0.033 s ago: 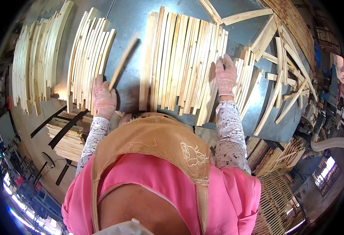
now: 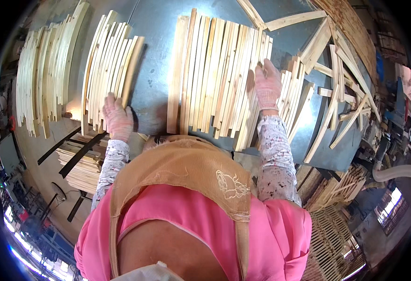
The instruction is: The person repeatedly picks up thin wooden strips from a metal table and stacks them into neat piles. The person handles the strips by hand, aligning them and moving them between different stacks on the table.
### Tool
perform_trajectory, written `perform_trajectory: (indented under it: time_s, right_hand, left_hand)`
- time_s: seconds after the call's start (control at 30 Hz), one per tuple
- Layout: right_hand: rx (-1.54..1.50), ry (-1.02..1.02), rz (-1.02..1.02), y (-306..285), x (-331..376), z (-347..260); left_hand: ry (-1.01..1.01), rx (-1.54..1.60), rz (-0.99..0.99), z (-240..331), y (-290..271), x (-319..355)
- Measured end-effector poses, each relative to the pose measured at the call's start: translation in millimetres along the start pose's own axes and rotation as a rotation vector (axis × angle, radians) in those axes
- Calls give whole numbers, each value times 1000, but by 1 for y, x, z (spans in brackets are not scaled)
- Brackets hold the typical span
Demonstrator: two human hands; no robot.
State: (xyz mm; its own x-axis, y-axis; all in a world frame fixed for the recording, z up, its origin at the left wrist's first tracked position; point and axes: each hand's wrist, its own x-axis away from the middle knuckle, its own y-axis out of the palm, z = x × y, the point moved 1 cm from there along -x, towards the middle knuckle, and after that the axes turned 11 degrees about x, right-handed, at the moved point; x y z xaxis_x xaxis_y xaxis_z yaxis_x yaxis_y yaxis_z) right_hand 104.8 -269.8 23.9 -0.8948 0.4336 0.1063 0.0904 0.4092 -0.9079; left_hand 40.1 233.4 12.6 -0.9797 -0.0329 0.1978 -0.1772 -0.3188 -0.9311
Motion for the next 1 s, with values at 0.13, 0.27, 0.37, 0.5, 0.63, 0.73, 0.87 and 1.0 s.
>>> perform_trajectory:
  time_s: [0.13, 0.27, 0.37, 0.5, 0.63, 0.73, 0.87, 1.0]
  right_hand:
    - [138, -186, 17, 8, -36, -53]
    - [360, -430, 26, 27, -96, -98]
    - [457, -777, -2, 50, -132, -146]
    - [690, -735, -336, 62, -157, -197]
    - [508, -980, -190, 48, -162, -187]
    - [417, -1239, -309, -9, -137, -207]
    - [-166, -828, -125, -39, -163, -133]
    - [148, -335, -22, -58, -161, -11]
  left_hand:
    - [-112, -173, -36, -34, -3, 0]
    - [-99, -131, -2, -26, -13, -6]
    - [141, 73, 151, 20, -19, -19]
    - [368, 200, 163, 84, -9, -63]
    - [724, 119, 60, 166, -17, -111]
    - [1259, -14, -2, 207, -22, -141]
    - [1357, -841, -314, 250, -92, -166]
    - [1113, -469, -154, 190, -175, -168]
